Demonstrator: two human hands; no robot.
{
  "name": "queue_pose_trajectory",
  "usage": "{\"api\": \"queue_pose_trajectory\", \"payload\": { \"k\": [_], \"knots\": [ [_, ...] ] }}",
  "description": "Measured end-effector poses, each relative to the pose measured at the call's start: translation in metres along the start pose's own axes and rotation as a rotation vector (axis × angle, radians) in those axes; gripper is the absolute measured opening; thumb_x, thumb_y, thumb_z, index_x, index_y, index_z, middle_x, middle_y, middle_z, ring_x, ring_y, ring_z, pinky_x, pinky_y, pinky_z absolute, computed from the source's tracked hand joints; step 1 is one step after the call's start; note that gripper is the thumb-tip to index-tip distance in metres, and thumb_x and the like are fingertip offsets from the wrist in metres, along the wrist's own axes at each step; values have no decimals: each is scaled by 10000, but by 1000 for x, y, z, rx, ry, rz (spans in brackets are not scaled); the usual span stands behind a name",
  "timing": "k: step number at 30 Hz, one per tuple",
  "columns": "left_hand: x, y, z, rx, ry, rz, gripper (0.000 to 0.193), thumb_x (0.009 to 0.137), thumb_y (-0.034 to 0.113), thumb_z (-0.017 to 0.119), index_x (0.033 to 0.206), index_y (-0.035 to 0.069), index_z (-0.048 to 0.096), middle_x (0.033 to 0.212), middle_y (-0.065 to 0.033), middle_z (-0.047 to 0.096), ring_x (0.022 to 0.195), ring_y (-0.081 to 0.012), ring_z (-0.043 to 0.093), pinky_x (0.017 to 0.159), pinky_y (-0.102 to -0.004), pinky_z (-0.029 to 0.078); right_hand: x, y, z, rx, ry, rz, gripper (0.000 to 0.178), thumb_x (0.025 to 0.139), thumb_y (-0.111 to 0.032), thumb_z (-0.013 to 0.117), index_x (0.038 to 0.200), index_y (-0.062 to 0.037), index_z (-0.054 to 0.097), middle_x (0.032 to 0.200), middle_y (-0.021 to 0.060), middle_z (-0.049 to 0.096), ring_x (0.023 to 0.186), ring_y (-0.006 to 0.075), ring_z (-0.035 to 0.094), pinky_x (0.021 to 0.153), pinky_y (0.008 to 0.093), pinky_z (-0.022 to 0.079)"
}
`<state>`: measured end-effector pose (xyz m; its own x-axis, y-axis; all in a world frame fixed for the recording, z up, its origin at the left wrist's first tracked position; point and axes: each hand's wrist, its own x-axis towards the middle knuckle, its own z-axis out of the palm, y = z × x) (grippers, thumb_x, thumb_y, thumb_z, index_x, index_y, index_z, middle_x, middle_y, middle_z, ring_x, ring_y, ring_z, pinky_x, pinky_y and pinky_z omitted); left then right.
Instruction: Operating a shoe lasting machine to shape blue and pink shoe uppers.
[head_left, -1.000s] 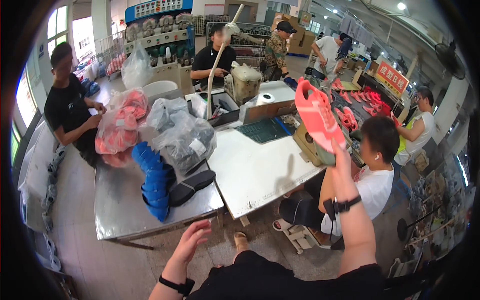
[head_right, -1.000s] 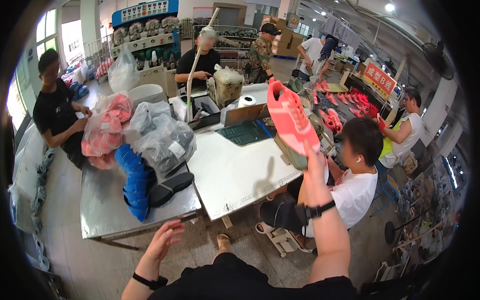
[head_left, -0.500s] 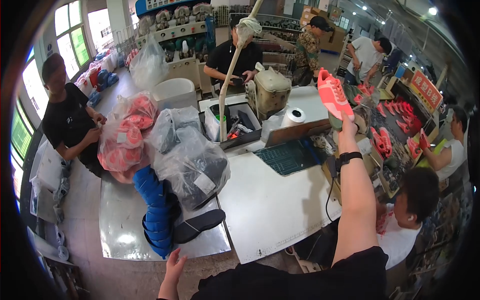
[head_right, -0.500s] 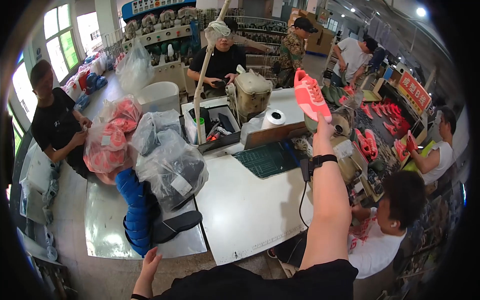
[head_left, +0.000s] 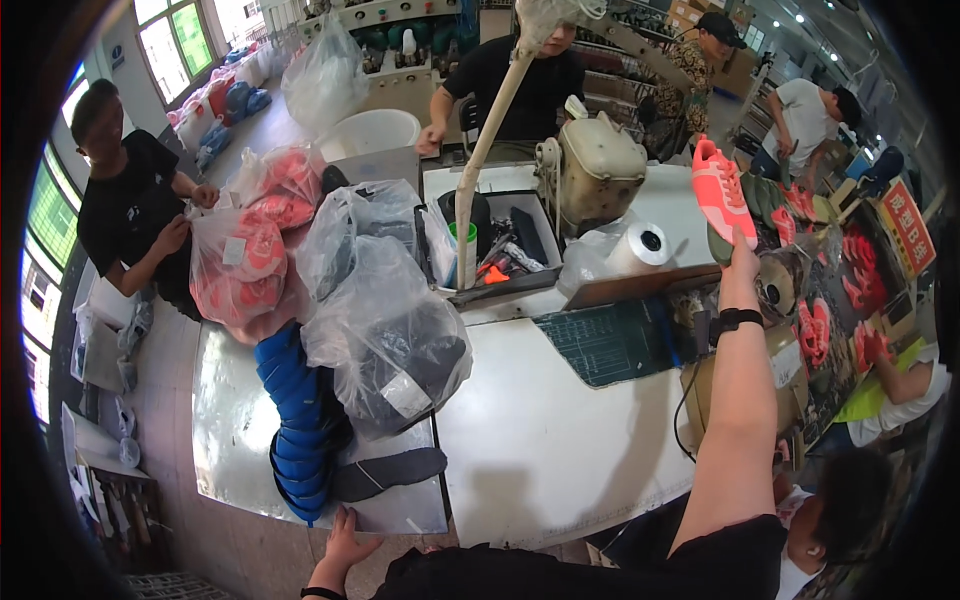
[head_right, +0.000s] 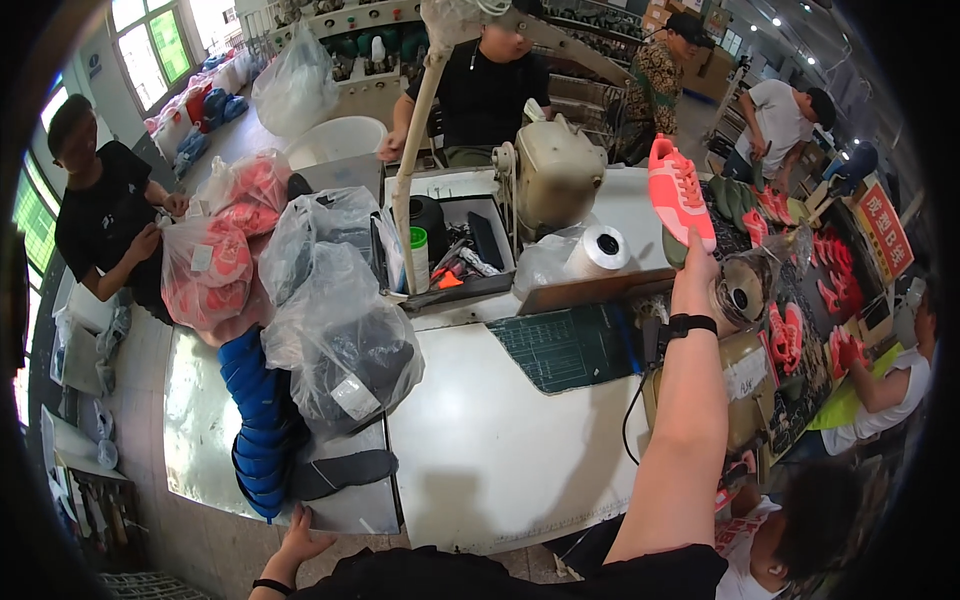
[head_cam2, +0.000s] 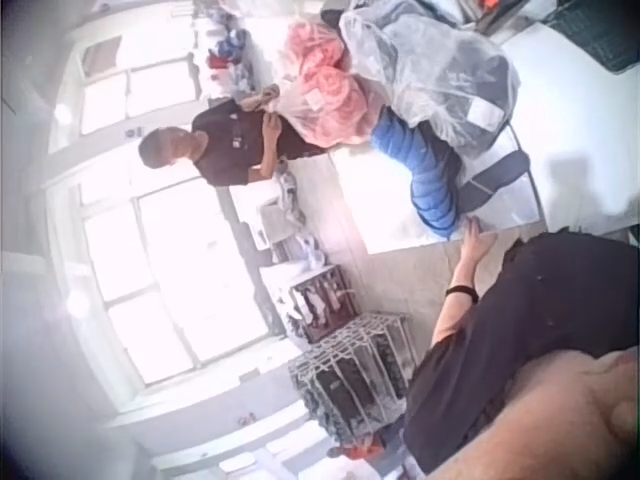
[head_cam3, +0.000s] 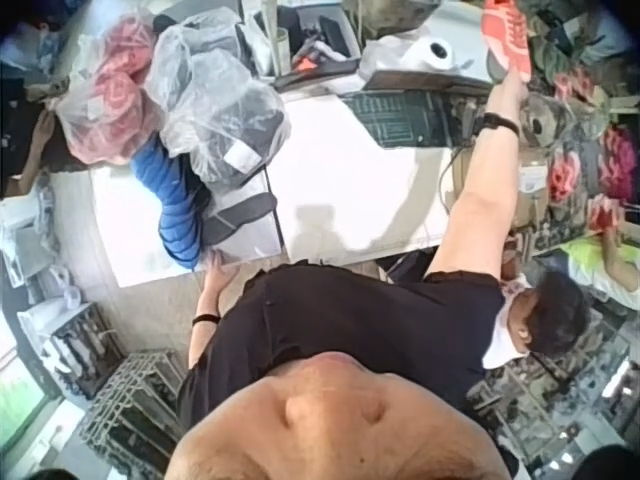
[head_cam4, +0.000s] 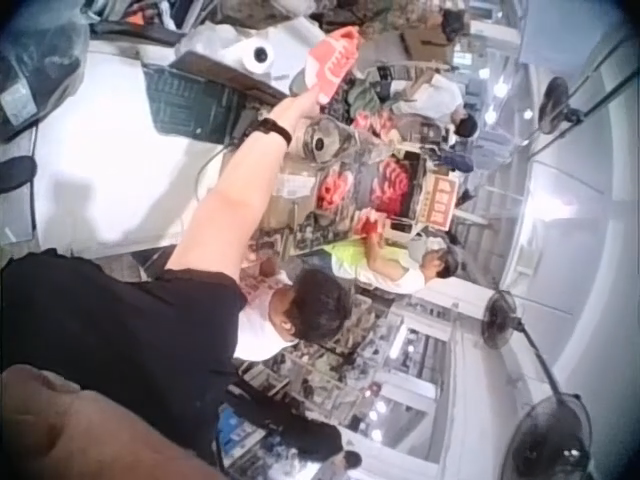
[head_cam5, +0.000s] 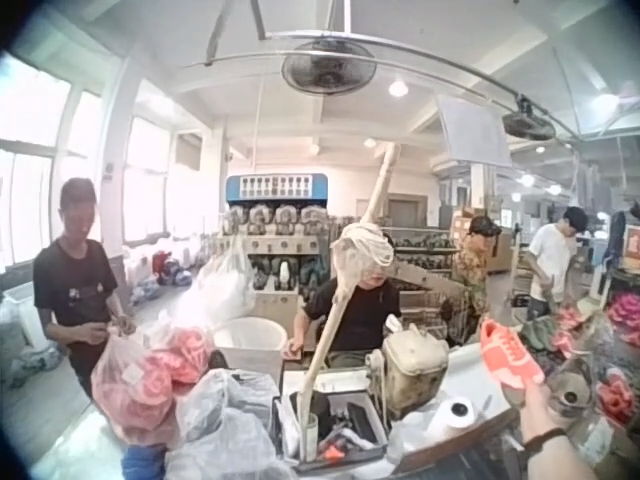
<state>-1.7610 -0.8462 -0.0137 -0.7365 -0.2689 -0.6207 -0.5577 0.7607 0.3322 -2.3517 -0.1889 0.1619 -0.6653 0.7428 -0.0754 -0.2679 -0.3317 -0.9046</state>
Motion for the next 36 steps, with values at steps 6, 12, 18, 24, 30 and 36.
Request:
{"api": "queue_pose_trajectory", "payload": {
  "k": [6,12,18,24,30,36],
  "knots": [
    [0,7,-5,74,-46,-14,1126,673,580,746,1489,-11,244,1563,-289,124,1456,-400,178,1132,-473,295,28,20,22,-29,-28,-54,522,794,-140,792,1208,80,561,1157,131,641,977,223,665,789,353,564],
    [3,0,0,67,-37,2,1141,655,570,763,1483,-24,250,1555,-302,134,1453,-409,180,1137,-444,295,60,38,41,-44,5,-40,534,787,-121,797,1198,111,549,1160,154,633,979,228,660,800,354,558],
    [6,-9,8,44,6,33,1140,640,534,792,1470,-44,266,1543,-323,139,1442,-430,194,1136,-443,303,84,52,49,-26,11,-45,542,782,-97,798,1199,129,537,1173,160,627,987,227,658,801,366,560],
    [7,2,3,32,-27,-46,1161,639,510,808,1501,4,216,1569,-278,103,1451,-407,183,1143,-425,309,165,72,10,-515,211,-127,936,642,-562,844,1168,157,557,1161,143,637,959,239,628,838,365,523],
    [-1,15,-4,35,-21,-148,1048,690,564,731,1480,20,308,1574,-253,140,1444,-370,231,1146,-404,309,233,56,-21,-77,-404,86,548,955,-324,569,1418,-72,423,1417,162,479,1302,260,467,1129,397,324],
    [-12,24,-11,23,102,-119,895,723,518,707,1431,49,422,1561,-213,233,1408,-360,320,1120,-403,345,237,56,-34,-1613,-169,-851,341,983,-245,477,1219,-27,591,1160,184,667,1094,274,643,915,366,515]
  ]
}}
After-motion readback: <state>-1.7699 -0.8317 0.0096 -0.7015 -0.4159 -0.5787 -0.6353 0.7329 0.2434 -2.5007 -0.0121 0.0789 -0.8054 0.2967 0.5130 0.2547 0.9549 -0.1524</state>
